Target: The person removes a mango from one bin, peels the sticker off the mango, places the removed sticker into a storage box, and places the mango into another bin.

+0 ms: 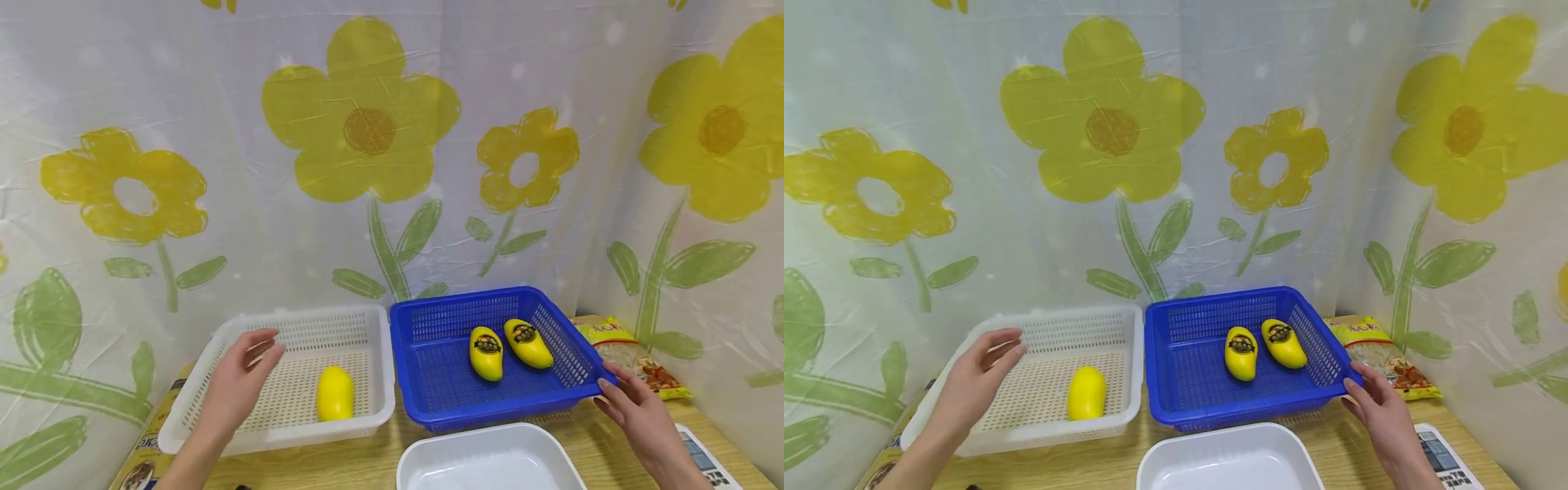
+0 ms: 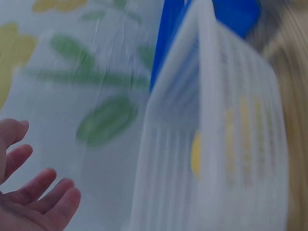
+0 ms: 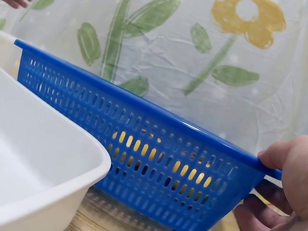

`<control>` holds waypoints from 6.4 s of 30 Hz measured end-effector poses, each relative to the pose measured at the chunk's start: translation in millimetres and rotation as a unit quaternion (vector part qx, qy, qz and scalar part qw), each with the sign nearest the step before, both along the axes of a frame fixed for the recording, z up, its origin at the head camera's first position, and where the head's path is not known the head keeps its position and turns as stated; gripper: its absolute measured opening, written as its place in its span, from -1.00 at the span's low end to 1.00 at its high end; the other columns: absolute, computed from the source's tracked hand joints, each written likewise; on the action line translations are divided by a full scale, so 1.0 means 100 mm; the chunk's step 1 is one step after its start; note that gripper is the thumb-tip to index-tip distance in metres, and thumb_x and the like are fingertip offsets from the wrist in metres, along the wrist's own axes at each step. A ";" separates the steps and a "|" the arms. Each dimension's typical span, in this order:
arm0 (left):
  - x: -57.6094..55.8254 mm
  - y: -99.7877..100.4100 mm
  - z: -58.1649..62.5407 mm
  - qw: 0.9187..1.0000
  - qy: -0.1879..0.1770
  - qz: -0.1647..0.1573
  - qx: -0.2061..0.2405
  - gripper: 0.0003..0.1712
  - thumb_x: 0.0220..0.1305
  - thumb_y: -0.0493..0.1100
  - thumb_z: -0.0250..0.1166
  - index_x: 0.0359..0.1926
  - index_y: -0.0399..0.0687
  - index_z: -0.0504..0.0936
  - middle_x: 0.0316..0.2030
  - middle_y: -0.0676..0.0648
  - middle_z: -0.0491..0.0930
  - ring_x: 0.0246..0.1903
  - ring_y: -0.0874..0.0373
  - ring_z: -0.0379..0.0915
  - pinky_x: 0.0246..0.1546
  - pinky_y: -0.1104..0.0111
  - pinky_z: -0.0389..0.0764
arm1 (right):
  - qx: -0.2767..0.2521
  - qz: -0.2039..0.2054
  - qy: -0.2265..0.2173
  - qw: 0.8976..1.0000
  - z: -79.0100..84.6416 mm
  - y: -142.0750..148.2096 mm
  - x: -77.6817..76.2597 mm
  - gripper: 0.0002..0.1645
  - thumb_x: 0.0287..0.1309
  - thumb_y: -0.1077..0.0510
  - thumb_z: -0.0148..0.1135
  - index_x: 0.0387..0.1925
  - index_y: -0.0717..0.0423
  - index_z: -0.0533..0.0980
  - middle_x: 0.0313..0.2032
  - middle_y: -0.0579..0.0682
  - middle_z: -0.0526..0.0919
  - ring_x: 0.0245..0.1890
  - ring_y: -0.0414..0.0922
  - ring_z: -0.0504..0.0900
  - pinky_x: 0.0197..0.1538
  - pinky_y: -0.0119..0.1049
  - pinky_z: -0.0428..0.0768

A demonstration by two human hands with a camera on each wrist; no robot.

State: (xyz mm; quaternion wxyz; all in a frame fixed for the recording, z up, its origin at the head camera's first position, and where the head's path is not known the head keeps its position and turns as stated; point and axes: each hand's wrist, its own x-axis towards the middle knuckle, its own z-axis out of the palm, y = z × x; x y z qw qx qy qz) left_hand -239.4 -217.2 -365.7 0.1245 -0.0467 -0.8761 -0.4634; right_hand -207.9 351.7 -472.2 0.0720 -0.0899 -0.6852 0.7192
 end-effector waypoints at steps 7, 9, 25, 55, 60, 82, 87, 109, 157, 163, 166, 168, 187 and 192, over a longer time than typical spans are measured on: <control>-0.37 0.80 0.10 0.992 -0.048 -0.102 0.064 -0.54 0.38 0.03 0.23 0.23 0.00 0.47 0.19 -0.09 0.48 0.19 -0.03 0.42 0.17 0.05 0.45 | 0.014 -0.002 -0.021 1.000 0.01 0.00 -0.01 -0.30 0.34 -0.07 0.15 0.38 0.04 0.16 -0.11 -0.32 0.48 -0.15 -0.42 0.59 -0.03 -0.39 0.61; -0.48 1.03 0.10 0.988 -0.058 -0.122 0.072 -0.55 0.37 0.00 0.24 0.22 0.02 0.48 0.16 -0.08 0.50 0.16 -0.04 0.45 0.16 0.05 0.46 | 0.014 -0.003 -0.017 1.000 0.00 0.00 -0.01 -0.30 0.35 -0.06 0.15 0.39 0.06 0.16 -0.11 -0.34 0.48 -0.15 -0.42 0.58 -0.04 -0.40 0.61; -1.21 2.45 -0.40 0.952 -0.154 -0.265 0.005 -0.50 0.30 -0.01 0.32 0.23 0.05 0.51 0.27 -0.22 0.38 0.24 -0.17 0.31 0.17 -0.01 0.41 | 0.036 -0.007 -0.019 0.999 0.00 -0.01 -0.03 -0.23 0.34 -0.09 0.15 0.43 0.09 0.12 -0.04 -0.26 0.44 -0.15 -0.41 0.58 -0.04 -0.38 0.62; -1.28 3.01 -0.74 0.930 -0.278 -0.228 0.075 -0.44 0.24 -0.31 0.35 0.27 -0.01 0.50 0.29 -0.23 0.33 0.14 -0.16 0.41 0.06 -0.05 0.51 | 0.035 -0.006 -0.007 0.999 0.06 -0.02 -0.01 -0.21 0.34 -0.08 0.16 0.43 0.16 0.11 0.04 -0.07 0.41 -0.09 -0.37 0.59 0.02 -0.37 0.59; -1.28 3.03 -0.76 0.925 -0.290 -0.229 0.091 -0.41 0.23 -0.35 0.34 0.28 -0.02 0.49 0.23 -0.25 0.38 0.12 -0.17 0.42 0.06 -0.07 0.51 | 0.032 -0.005 -0.009 0.999 0.06 -0.03 0.00 -0.26 0.36 -0.05 0.15 0.41 0.15 0.14 0.02 -0.08 0.43 -0.10 -0.35 0.59 0.01 -0.37 0.59; -1.28 3.09 -0.69 0.928 -0.271 -0.229 0.110 -0.44 0.16 -0.45 0.34 0.19 -0.07 0.53 0.15 -0.25 0.43 -0.01 -0.11 0.50 -0.06 0.02 0.62 | 0.046 -0.008 -0.014 0.999 0.08 -0.02 -0.01 -0.24 0.38 -0.04 0.13 0.43 0.16 0.10 0.03 -0.07 0.42 -0.10 -0.38 0.58 0.01 -0.36 0.60; -1.34 3.13 -0.67 0.928 -0.269 -0.237 0.107 -0.45 0.15 -0.41 0.38 0.16 0.00 0.56 0.11 -0.24 0.46 -0.06 -0.10 0.53 -0.12 0.05 0.64 | 0.051 -0.010 -0.008 0.999 0.06 -0.01 0.00 -0.21 0.37 -0.06 0.13 0.44 0.18 0.09 0.03 -0.07 0.42 -0.10 -0.37 0.57 -0.01 -0.39 0.60; -0.99 2.74 0.00 0.911 -0.219 -0.298 0.181 -0.43 0.18 -0.32 0.40 0.19 0.19 0.56 0.28 -0.11 0.32 -0.04 0.01 0.53 -0.16 0.15 0.66 | 0.075 -0.014 -0.020 0.997 -0.01 0.02 0.02 -0.16 0.34 -0.14 0.13 0.47 0.10 0.09 -0.06 -0.31 0.43 -0.17 -0.43 0.58 -0.08 -0.38 0.63; 0.81 0.33 -1.00 0.891 -0.088 -0.413 0.168 -0.52 0.35 -0.40 0.16 0.27 -0.11 0.48 0.23 0.25 0.38 0.18 0.45 0.25 0.02 0.38 0.46 | 0.010 0.013 -0.033 0.999 -0.01 0.07 0.02 -0.30 0.34 -0.08 0.13 0.41 -0.08 0.14 -0.21 -0.47 0.52 -0.24 -0.45 0.59 -0.20 -0.38 0.66; 0.79 0.33 -1.22 0.877 -0.087 -0.424 0.206 -0.48 0.36 -0.46 0.09 0.30 -0.05 0.46 0.18 0.28 0.37 0.11 0.39 0.34 -0.01 0.36 0.49 | 0.018 0.016 -0.035 0.999 0.01 0.06 0.01 -0.30 0.34 -0.09 0.13 0.42 -0.09 0.14 -0.22 -0.48 0.51 -0.24 -0.45 0.59 -0.20 -0.39 0.66; 0.77 0.30 -1.29 0.882 -0.109 -0.407 0.210 -0.51 0.37 -0.40 0.13 0.29 -0.08 0.45 0.20 0.09 0.37 0.04 0.32 0.44 -0.06 0.35 0.52 | 0.022 0.018 -0.038 0.999 0.01 0.05 0.00 -0.28 0.34 -0.10 0.13 0.42 -0.08 0.13 -0.21 -0.48 0.51 -0.24 -0.45 0.59 -0.19 -0.37 0.66; 0.75 0.29 -1.32 0.891 -0.124 -0.387 0.203 -0.52 0.36 -0.36 0.17 0.29 -0.18 0.43 0.20 -0.20 0.36 0.01 0.25 0.47 -0.08 0.33 0.55 | 0.024 0.017 -0.043 0.999 0.02 0.05 0.00 -0.27 0.34 -0.11 0.13 0.43 -0.08 0.12 -0.21 -0.48 0.50 -0.24 -0.46 0.58 -0.19 -0.37 0.66; 0.74 0.40 -1.41 0.905 -0.237 -0.271 0.227 -0.26 0.22 -0.22 0.37 0.31 -0.45 0.25 0.19 -0.56 0.17 -0.09 -0.10 0.56 -0.12 0.09 0.62 | 0.204 0.015 -0.077 0.976 0.15 0.09 -0.02 -0.14 0.36 -0.25 0.03 0.49 0.08 0.07 0.09 0.02 0.42 -0.24 -0.60 0.44 -0.20 -0.50 0.57; 0.74 0.40 -1.43 0.908 -0.256 -0.244 0.226 -0.22 0.18 -0.21 0.41 0.32 -0.43 0.26 0.16 -0.52 0.20 -0.10 -0.05 0.54 -0.10 0.10 0.60 | 0.352 -0.135 0.027 0.926 0.38 -0.16 0.05 -0.29 0.40 -0.08 0.06 0.40 0.24 0.23 0.19 0.31 0.32 -0.03 -0.19 0.35 -0.19 -0.51 0.33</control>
